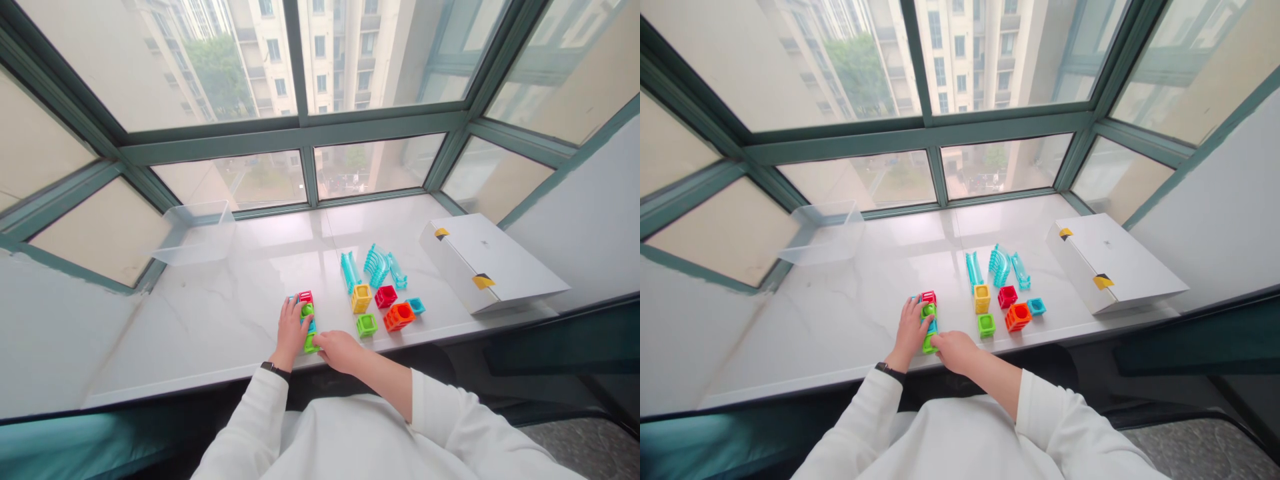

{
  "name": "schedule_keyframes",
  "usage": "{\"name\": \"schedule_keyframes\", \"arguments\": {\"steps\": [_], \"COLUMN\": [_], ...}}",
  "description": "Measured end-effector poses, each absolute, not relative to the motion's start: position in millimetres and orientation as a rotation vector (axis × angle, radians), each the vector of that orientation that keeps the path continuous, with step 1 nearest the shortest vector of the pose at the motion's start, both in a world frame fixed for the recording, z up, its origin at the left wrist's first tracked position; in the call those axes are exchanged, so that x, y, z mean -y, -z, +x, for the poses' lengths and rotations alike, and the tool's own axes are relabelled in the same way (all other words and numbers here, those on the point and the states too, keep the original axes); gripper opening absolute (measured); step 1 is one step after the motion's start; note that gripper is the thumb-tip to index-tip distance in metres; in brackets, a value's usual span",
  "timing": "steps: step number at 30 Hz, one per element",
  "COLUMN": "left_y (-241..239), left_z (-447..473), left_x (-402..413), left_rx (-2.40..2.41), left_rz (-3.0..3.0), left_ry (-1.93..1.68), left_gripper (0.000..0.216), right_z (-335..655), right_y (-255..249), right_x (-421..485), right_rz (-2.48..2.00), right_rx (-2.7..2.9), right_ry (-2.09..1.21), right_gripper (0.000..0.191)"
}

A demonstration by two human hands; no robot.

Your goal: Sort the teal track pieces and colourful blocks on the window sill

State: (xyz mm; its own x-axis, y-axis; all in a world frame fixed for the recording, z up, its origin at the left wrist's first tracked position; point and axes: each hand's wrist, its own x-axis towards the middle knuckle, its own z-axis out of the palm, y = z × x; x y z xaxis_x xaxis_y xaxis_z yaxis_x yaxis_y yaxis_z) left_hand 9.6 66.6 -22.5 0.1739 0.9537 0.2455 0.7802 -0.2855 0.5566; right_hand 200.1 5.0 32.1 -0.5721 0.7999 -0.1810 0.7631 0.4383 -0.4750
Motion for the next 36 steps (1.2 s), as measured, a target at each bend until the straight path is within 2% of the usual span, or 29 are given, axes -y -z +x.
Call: {"name": "schedule_keyframes", "arguments": {"steps": [12,17,23,25,30,36], "left_y": [22,20,6,-5,-49,-120], "left_z": [10,8,11,15,36,59], "left_x": [-67,-69,-64,-58,-30,14], "left_rx": [-1.637,-1.613,-1.685,-1.681,-1.4,-1.061], "left_rz": [2.176,2.145,2.098,2.062,1.727,1.716], "left_ry": [-0.76,-0.755,-0.654,-0.708,-1.025,-1.151], "left_gripper": [0.031,0.032,0.033,0.034,0.036,0.041], "right_z": [226,251,280,285,286,278], "right_y": [-64,-101,-127,-127,-126,-127], "right_x": [-5,0,15,20,30,38], "right_rz": [-1.496,-1.486,-1.266,-1.198,-1.051,-1.106], "right_rx": [2.502,2.213,1.693,1.513,1.176,1.196], "right_ry": [-0.785,-0.844,-1.045,-1.124,-1.287,-1.19], "right_gripper": [0.013,0.014,0.007,0.005,0.024,0.025]}}
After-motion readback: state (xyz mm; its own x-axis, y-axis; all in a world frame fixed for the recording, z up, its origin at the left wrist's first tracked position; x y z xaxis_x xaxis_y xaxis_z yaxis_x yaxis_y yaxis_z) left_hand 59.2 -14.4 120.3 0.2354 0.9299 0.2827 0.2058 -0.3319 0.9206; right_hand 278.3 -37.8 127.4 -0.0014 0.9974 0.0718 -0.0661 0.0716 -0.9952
